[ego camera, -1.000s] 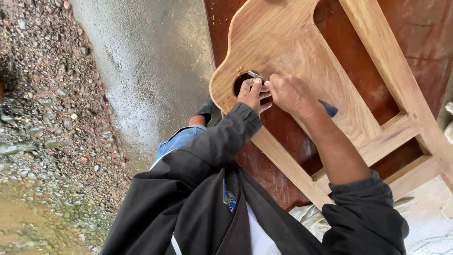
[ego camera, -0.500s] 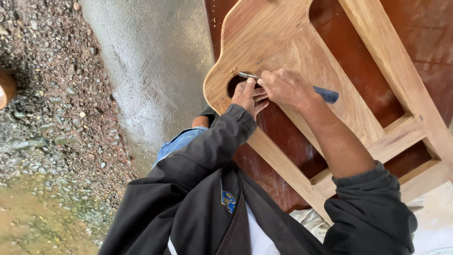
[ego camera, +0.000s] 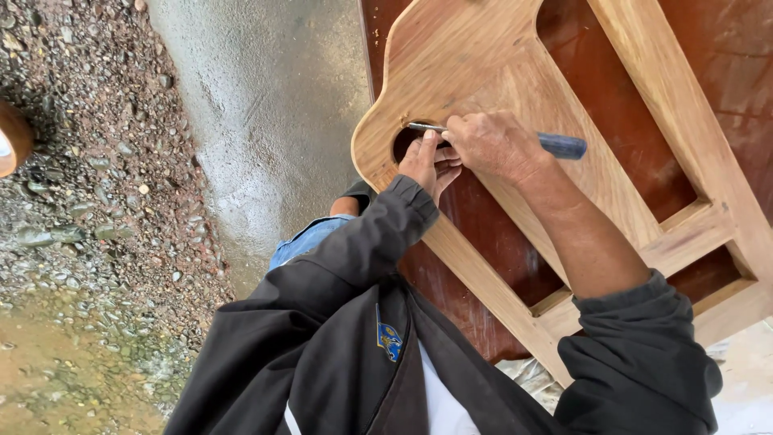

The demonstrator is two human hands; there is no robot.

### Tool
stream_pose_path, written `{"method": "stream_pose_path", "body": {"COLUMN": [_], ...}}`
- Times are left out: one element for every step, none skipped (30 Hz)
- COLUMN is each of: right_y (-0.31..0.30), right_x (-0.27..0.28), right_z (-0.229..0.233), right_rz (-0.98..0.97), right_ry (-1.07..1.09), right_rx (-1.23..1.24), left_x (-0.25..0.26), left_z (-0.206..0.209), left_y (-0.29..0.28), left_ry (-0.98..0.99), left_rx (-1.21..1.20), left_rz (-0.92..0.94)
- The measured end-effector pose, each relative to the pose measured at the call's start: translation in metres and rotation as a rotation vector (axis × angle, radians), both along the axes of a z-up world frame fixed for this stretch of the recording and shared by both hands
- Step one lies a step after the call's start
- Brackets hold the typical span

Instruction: The person uses a chisel to carve and shape the edges and inner curves of a wooden frame. They systematically work along the perimeter and the cutout sections, removing wood shavings to refine the piece's contours.

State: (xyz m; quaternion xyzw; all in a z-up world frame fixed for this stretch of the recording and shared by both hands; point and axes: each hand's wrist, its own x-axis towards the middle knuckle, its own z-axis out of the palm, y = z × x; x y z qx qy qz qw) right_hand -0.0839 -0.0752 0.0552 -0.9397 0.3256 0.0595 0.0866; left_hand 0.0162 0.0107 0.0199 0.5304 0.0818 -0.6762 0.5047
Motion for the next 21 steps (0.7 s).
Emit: {"method": "stream_pose_path", "body": {"right_y": [0.0, -0.001, -0.001, -0.002, -0.001, -0.002, -0.002, -0.002, 0.002, 0.005, 0.008, 0.008, 0.007, 0.006, 0.005, 0.004, 0.003, 0.002, 0.0, -0.002, -0.004], "right_x": [0.0, 0.001, 0.001, 0.002, 0.003, 0.002, 0.001, -0.001, 0.001, 0.002, 0.004, 0.005, 0.006, 0.007, 0.008, 0.009, 0.01, 0.011, 0.011, 0.011, 0.011], "right_z": [0.001, 0.002, 0.005, 0.009, 0.011, 0.018, 0.026, 0.033, 0.032, 0.031, 0.031, 0.03, 0.029, 0.028, 0.028, 0.028, 0.027, 0.026, 0.024, 0.022, 0.022], "right_rz": [0.019, 0.037, 0.039, 0.03, 0.022, 0.025, -0.005, -0.036, -0.035, -0.078, -0.12, -0.118, -0.12, -0.121, -0.118, -0.116, -0.113, -0.109, -0.091, -0.073, -0.07], "right_ry": [-0.006, -0.013, -0.014, -0.037, -0.058, -0.059, -0.029, 0.0, 0.005, -0.016, -0.037, -0.033, -0.041, -0.049, -0.047, -0.04, -0.035, -0.035, -0.043, -0.051, -0.051], "right_rx": [-0.047, -0.094, -0.099, -0.077, -0.051, -0.053, -0.028, -0.004, -0.001, 0.038, 0.076, 0.079, 0.095, 0.111, 0.112, 0.115, 0.12, 0.121, 0.123, 0.125, 0.126], "left_x": [0.001, 0.001, 0.001, 0.002, 0.002, 0.004, 0.004, 0.005, 0.005, 0.005, 0.005, 0.004, 0.004, 0.004, 0.003, 0.003, 0.003, 0.002, 0.0, -0.002, 0.0], "left_z": [-0.001, -0.001, 0.0, 0.001, 0.001, 0.002, 0.004, 0.005, 0.003, 0.0, -0.001, -0.001, -0.001, -0.002, -0.002, -0.002, -0.002, -0.005, -0.008, -0.012, -0.008], "left_y": [0.0, 0.0, -0.001, -0.003, -0.003, -0.005, -0.007, -0.009, -0.008, -0.006, -0.006, -0.005, -0.005, -0.006, -0.006, -0.006, -0.006, -0.005, -0.005, -0.005, -0.004], "left_ry": [0.004, 0.009, 0.007, 0.009, 0.013, 0.013, 0.024, 0.036, 0.04, 0.033, 0.026, 0.03, 0.029, 0.027, 0.029, 0.03, 0.031, 0.031, 0.025, 0.02, 0.02], "left_rx": [-0.004, -0.009, -0.014, 0.016, 0.049, 0.047, 0.022, -0.004, -0.001, 0.017, 0.034, 0.037, 0.047, 0.058, 0.059, 0.055, 0.052, 0.054, 0.052, 0.05, 0.051], "left_rz": [-0.004, -0.009, -0.007, -0.008, -0.007, -0.004, -0.022, -0.039, -0.038, -0.022, -0.005, -0.002, 0.002, 0.006, 0.009, 0.017, 0.025, 0.029, 0.042, 0.054, 0.057]}}
